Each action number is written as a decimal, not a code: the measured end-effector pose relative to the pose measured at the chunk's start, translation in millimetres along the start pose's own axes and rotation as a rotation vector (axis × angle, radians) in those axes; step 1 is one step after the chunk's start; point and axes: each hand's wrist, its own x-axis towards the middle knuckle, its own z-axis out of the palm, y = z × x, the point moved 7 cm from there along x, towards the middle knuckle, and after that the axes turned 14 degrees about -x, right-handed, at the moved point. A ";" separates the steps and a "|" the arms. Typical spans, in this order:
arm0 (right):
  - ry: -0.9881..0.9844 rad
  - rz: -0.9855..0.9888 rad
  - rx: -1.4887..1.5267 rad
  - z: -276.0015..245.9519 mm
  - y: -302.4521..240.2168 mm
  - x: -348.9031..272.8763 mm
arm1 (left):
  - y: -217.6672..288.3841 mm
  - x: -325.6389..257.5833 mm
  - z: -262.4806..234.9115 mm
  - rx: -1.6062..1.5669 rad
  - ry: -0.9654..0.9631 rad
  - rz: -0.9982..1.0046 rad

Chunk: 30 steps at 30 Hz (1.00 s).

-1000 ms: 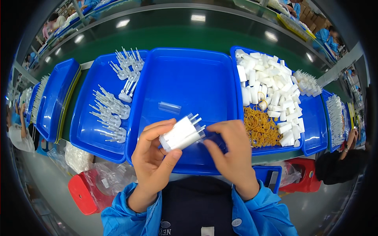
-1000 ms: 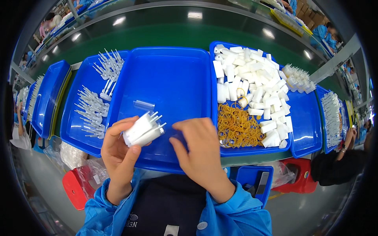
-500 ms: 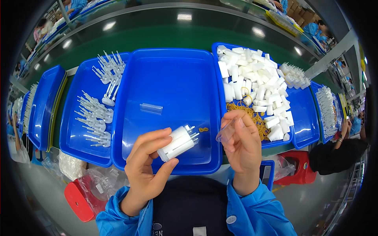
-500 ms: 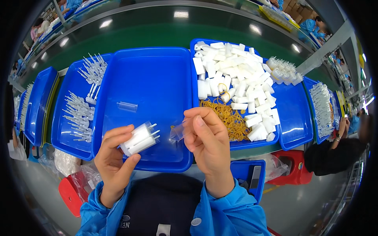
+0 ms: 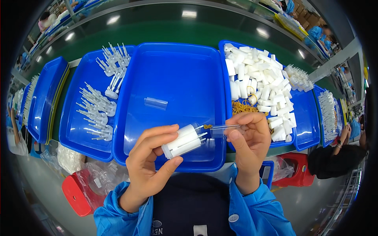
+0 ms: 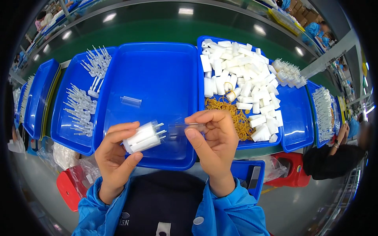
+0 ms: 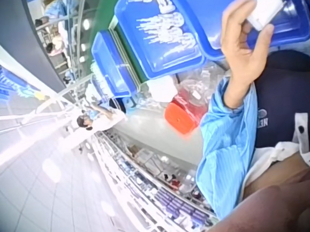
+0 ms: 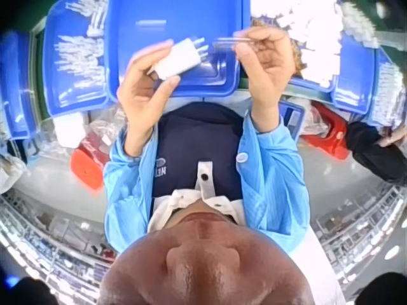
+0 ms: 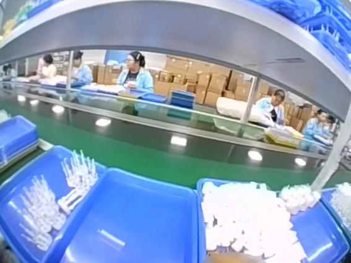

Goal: The person assembles small white plastic components by inserting them into clear plastic tubes. They pick up a white piece, align it with a tube, and push it in. The person repeats this process multiple times, handling the parts by hand and placing the finished assemblies into a blue tray.

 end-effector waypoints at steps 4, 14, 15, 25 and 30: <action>-0.044 0.006 0.012 7.2 -2.3 0.0 | -0.9 0.2 1.3 -0.032 -0.008 -0.029; -0.074 0.018 -0.056 9.3 -5.9 -1.7 | -4.2 1.7 3.3 -0.056 -0.028 -0.028; -0.078 0.017 -0.051 9.7 -5.9 -1.9 | -4.2 1.6 3.5 -0.059 -0.027 -0.028; -0.027 0.012 -0.077 14.1 1.0 -9.7 | -0.6 -1.0 3.2 0.096 -0.008 0.006; -0.024 0.020 -0.059 14.1 2.8 -10.6 | 0.6 -2.2 3.3 0.164 -0.054 0.032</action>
